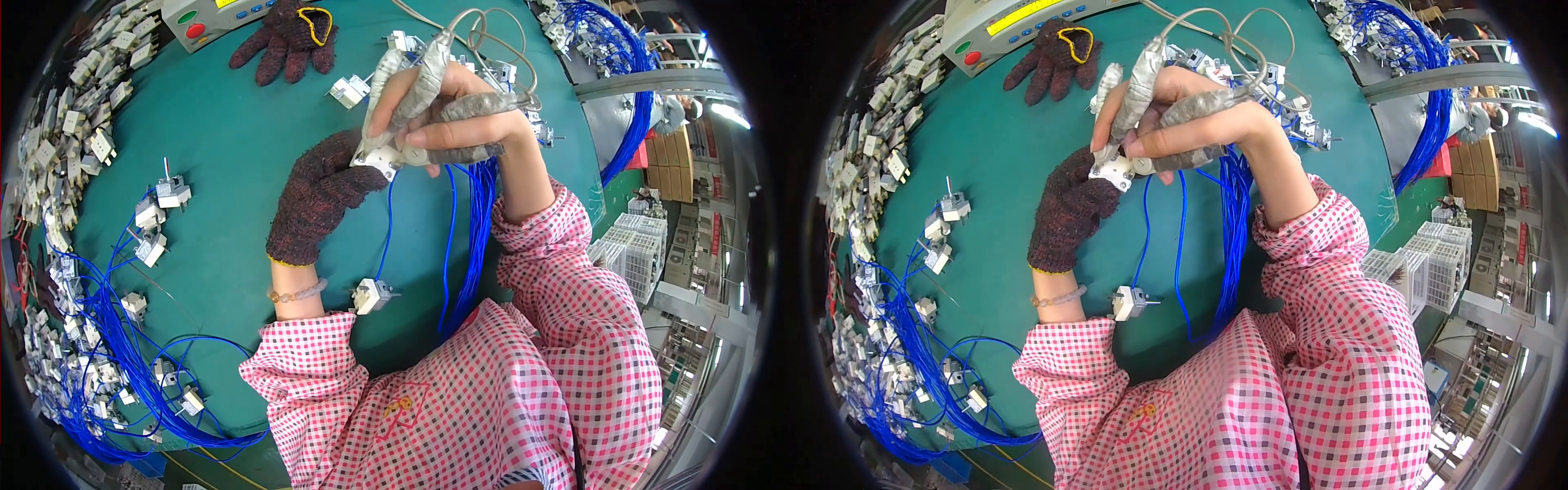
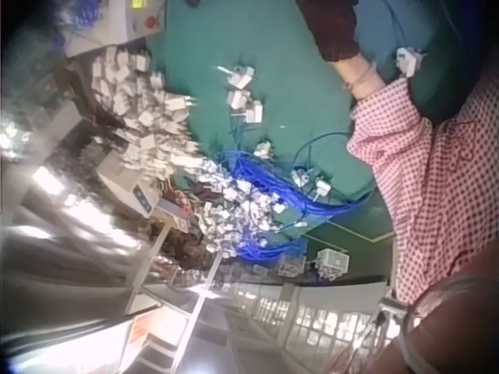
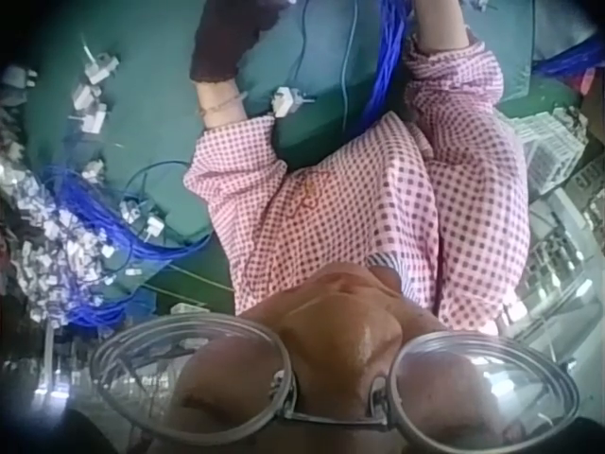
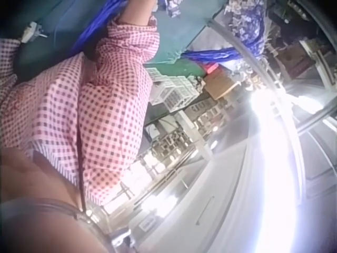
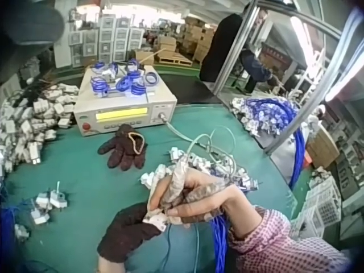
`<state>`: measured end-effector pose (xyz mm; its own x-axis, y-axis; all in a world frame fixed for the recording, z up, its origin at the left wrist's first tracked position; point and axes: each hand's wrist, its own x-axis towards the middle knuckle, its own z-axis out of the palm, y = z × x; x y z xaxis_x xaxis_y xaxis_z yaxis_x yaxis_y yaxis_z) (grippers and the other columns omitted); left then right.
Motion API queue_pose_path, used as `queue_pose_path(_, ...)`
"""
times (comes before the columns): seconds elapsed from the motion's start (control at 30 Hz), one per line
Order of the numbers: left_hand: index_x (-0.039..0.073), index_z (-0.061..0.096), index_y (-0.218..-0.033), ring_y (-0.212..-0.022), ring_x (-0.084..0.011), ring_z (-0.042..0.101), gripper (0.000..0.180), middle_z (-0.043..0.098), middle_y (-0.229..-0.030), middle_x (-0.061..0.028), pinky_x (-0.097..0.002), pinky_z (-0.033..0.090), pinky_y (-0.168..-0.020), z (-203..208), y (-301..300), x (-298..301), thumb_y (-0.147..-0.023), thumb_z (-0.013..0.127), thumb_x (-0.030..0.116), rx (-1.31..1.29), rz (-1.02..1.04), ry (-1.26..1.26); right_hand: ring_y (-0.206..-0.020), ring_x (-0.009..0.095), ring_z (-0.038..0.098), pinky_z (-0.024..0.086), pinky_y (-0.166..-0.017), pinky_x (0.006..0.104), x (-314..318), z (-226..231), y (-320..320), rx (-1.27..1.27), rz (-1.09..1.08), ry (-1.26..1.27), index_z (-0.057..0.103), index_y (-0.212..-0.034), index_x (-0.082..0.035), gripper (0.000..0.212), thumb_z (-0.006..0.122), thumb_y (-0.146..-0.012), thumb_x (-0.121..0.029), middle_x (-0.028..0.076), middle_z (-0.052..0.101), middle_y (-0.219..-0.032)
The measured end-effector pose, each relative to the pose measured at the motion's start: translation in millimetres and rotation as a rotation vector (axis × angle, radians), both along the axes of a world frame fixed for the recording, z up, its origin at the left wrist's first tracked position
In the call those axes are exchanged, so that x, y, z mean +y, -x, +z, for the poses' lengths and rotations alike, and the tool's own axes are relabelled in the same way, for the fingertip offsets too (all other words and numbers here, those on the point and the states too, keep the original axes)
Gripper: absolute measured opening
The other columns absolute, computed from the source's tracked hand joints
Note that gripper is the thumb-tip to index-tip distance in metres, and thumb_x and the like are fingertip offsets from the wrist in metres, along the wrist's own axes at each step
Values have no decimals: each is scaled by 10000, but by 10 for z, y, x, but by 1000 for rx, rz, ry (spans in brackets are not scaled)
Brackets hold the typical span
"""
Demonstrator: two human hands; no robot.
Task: Assembling wire harnesses and connectors at an industrial assembly station.
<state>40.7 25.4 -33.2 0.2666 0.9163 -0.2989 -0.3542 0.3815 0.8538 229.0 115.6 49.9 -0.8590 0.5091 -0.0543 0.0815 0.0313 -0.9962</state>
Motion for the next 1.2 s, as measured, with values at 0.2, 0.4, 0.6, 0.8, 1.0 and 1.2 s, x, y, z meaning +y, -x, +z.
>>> queue_pose_path(0.2, 34, 606, -1110, -758, -85, 579, 377, 659, -899, -40, -229, 460, -645, -5, 3, 33, -752, 719, 78, 56, -38, 13, -658, 136, 607, 514, -483, 238, 4, 13, -5, -81, -17, -32, 608, -998, 32, 257, 604, -760, -65, 120, 599, -908)
queue_pose_path(0.4, 33, 590, -1128, -849, -107, 577, 409, 638, -999, -59, -248, 475, -731, -15, 31, -3, -740, 716, 64, -128, -13, -48, -613, 147, 606, 510, -463, 244, 64, -45, 8, -90, 50, -61, 595, -1015, 42, 262, 590, -773, -59, 126, 596, -893)
queue_pose_path(0.6, 11, 623, -1048, -913, -171, 610, 344, 655, -1004, -84, -288, 470, -744, 512, 76, -407, -726, 670, 123, 562, -523, -212, -577, 159, 581, 522, -532, 292, 242, -208, 72, 365, -606, 86, 524, -1079, 53, 283, 567, -826, -67, 115, 576, -817)
queue_pose_path(0.8, 35, 639, -1035, -842, -178, 597, 309, 648, -923, -101, -281, 463, -734, 70, 157, -123, -787, 632, 220, 514, -335, -229, -578, 139, 570, 529, -549, 293, 193, -270, 130, 380, -670, 65, 523, -1064, 46, 266, 590, -847, -93, 85, 563, -772)
queue_pose_path(1.0, 116, 596, -1059, -926, -284, 589, 453, 615, -1034, -93, -364, 467, -806, -114, -177, 470, -724, 679, 410, 1596, 518, -788, -591, 182, 626, 492, -539, 272, 231, -328, 110, 415, -561, 45, 532, -1070, 47, 275, 587, -856, -116, 100, 604, -747)
queue_pose_path(1.2, 96, 595, -1057, -940, -311, 592, 428, 588, -1108, -126, -383, 494, -770, -345, -213, 565, -670, 758, 180, 980, 593, -715, -595, 176, 629, 487, -539, 257, 216, -308, 135, 334, -586, 103, 546, -1056, 42, 247, 589, -852, -90, 92, 608, -793)
